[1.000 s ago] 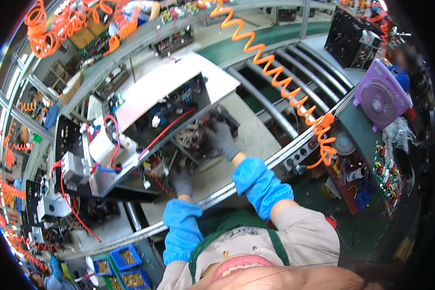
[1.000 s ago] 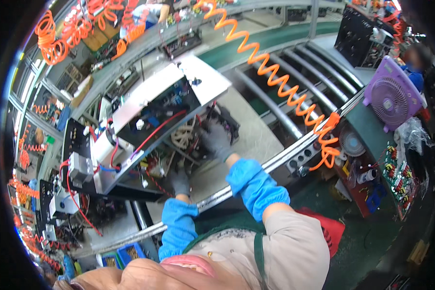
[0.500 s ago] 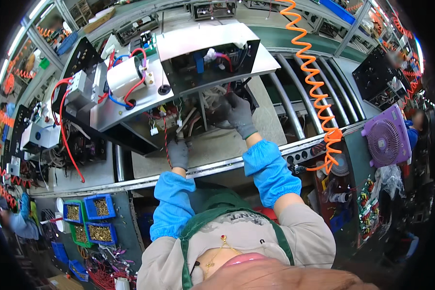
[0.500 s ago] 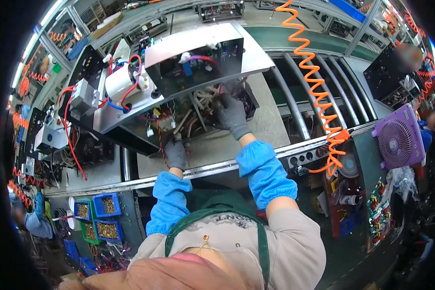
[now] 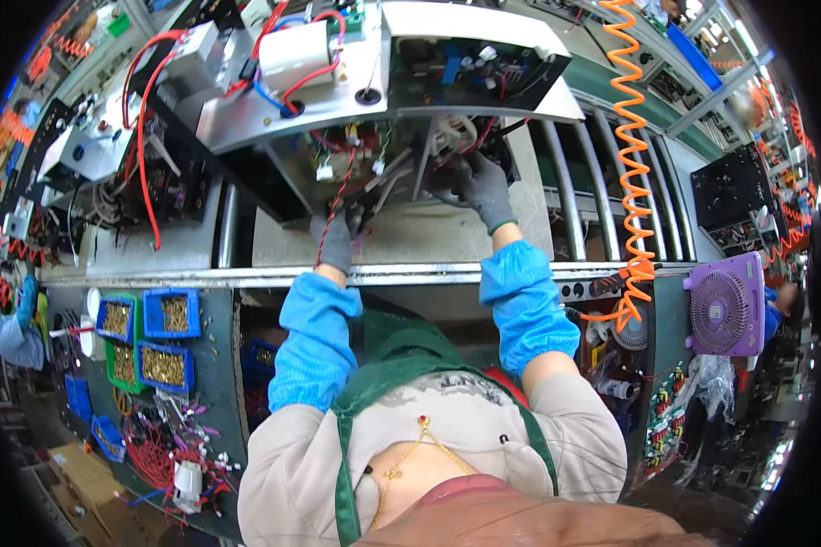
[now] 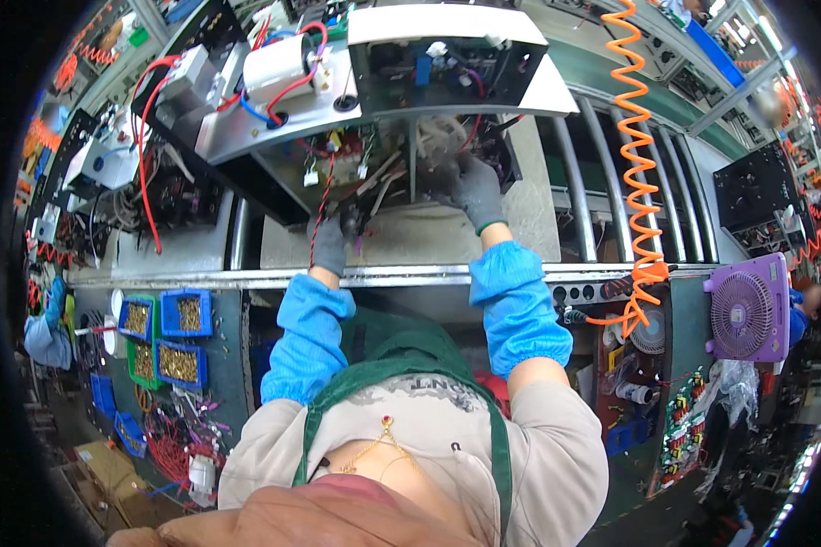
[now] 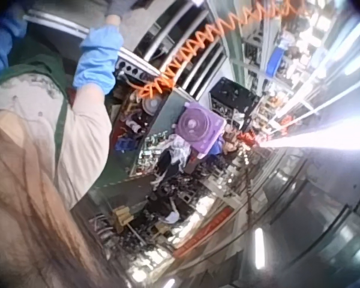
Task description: Manually assemble internal components and wiring into an electronic housing using an electric screwdriver.
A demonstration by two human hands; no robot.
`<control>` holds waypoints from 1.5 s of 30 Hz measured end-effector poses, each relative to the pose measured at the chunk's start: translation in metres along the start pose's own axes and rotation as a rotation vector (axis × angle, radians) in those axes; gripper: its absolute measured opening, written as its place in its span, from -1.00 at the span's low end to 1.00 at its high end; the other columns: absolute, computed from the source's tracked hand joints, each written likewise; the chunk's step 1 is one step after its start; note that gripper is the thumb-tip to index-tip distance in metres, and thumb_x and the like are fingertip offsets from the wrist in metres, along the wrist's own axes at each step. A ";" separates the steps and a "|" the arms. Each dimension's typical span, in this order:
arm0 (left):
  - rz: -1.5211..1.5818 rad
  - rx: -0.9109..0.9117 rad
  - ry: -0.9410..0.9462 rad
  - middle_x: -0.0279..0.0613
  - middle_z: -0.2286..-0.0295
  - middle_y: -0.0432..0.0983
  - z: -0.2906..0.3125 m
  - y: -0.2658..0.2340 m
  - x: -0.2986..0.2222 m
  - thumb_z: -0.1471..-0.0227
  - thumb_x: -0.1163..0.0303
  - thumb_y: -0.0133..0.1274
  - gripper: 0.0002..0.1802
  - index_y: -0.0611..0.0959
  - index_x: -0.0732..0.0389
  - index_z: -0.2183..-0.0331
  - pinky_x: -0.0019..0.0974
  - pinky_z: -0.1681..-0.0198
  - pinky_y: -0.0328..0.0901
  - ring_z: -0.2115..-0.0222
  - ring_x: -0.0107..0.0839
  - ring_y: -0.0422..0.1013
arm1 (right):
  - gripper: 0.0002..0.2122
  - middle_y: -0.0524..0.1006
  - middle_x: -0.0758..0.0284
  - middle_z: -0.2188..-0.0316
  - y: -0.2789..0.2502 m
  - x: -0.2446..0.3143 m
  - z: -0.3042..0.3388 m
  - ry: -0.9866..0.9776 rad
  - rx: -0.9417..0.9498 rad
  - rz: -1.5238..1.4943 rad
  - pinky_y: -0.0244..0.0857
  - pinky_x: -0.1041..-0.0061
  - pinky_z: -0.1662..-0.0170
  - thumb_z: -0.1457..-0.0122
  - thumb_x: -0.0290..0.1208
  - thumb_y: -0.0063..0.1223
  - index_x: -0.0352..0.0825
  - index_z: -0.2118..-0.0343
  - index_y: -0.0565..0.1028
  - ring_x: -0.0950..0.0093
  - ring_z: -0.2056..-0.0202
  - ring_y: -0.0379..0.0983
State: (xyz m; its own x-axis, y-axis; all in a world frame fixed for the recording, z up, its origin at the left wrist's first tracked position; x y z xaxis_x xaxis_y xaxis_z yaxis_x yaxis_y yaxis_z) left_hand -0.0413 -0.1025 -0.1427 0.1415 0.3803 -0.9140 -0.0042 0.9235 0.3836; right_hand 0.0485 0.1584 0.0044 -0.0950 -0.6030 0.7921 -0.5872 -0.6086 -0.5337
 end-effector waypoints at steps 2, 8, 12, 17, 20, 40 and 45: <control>-0.109 0.050 0.228 -0.20 0.56 0.52 0.006 0.004 -0.014 -0.02 0.51 -0.03 -0.88 0.51 0.28 0.32 -0.52 0.66 0.30 0.62 -0.43 0.45 | -0.75 0.53 0.13 0.48 -0.005 0.025 0.009 0.032 0.287 0.223 0.37 0.36 0.35 -0.10 -0.27 -0.04 -0.33 0.26 0.48 0.20 0.40 0.50; -0.878 0.330 -0.424 -0.13 0.57 0.48 0.080 0.027 -0.072 -0.03 0.22 -0.02 -0.71 0.53 0.26 0.33 -0.28 0.50 0.28 0.62 -0.43 0.39 | -0.83 0.53 0.22 0.49 0.003 0.087 0.008 -0.556 0.062 0.421 0.37 0.39 0.44 -0.03 -0.33 -0.04 -0.22 0.35 0.53 0.28 0.43 0.51; -0.779 0.115 0.543 -0.08 0.59 0.48 0.083 0.077 -0.106 -0.03 0.16 -0.06 -0.70 0.56 0.20 0.39 -0.17 0.42 0.30 0.54 -0.16 0.42 | -0.85 0.51 0.31 0.49 0.031 0.099 0.001 -0.676 0.304 0.922 0.36 0.36 0.52 0.03 -0.45 -0.09 -0.14 0.42 0.52 0.30 0.47 0.51; -0.961 0.274 0.516 0.06 0.51 0.49 0.044 0.099 -0.111 0.02 0.21 -0.01 -0.66 0.48 0.20 0.21 0.02 0.40 0.28 0.48 0.05 0.42 | -0.82 0.52 0.33 0.42 0.036 0.082 -0.002 -0.753 0.294 0.940 0.35 0.35 0.56 0.02 -0.45 -0.11 -0.11 0.37 0.52 0.35 0.52 0.50; -0.919 0.713 0.585 0.04 0.54 0.49 0.010 0.078 -0.085 0.02 0.19 0.02 -0.68 0.52 0.18 0.25 -0.07 0.48 0.31 0.51 -0.04 0.44 | -0.77 0.51 0.34 0.38 0.027 0.083 -0.001 -0.798 0.170 0.691 0.35 0.35 0.56 0.01 -0.46 -0.12 -0.08 0.29 0.50 0.34 0.53 0.50; -0.738 0.068 0.865 -0.04 0.52 0.47 0.056 0.071 -0.160 0.00 0.33 -0.02 -0.82 0.57 0.22 0.38 -0.24 0.42 0.31 0.49 -0.13 0.42 | -0.76 0.51 0.40 0.28 0.032 0.077 -0.007 -0.702 0.163 0.770 0.37 0.37 0.51 0.04 -0.45 -0.11 -0.10 0.28 0.49 0.37 0.40 0.51; -0.663 0.500 0.260 -0.15 0.46 0.54 0.107 0.045 -0.080 0.00 0.17 0.05 -0.67 0.57 0.24 0.30 -0.28 0.36 0.34 0.43 -0.26 0.47 | -0.71 0.51 0.46 0.26 0.034 0.080 -0.008 -0.733 0.167 0.808 0.36 0.44 0.51 0.04 -0.42 -0.03 0.03 0.20 0.49 0.44 0.41 0.50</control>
State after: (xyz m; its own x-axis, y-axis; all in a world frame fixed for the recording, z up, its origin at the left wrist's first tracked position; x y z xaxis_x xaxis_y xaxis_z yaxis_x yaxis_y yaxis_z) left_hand 0.0528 -0.0969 -0.0387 -0.2701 -0.1722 -0.9473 0.4427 0.8515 -0.2810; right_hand 0.0147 0.0935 0.0514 0.1303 -0.9806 -0.1466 -0.4458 0.0741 -0.8921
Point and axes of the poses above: each hand's wrist, its own z-axis away from the middle knuckle, its own y-axis out of the palm, x = y × z, the point moved 2 cm from there along -z, towards the middle knuckle
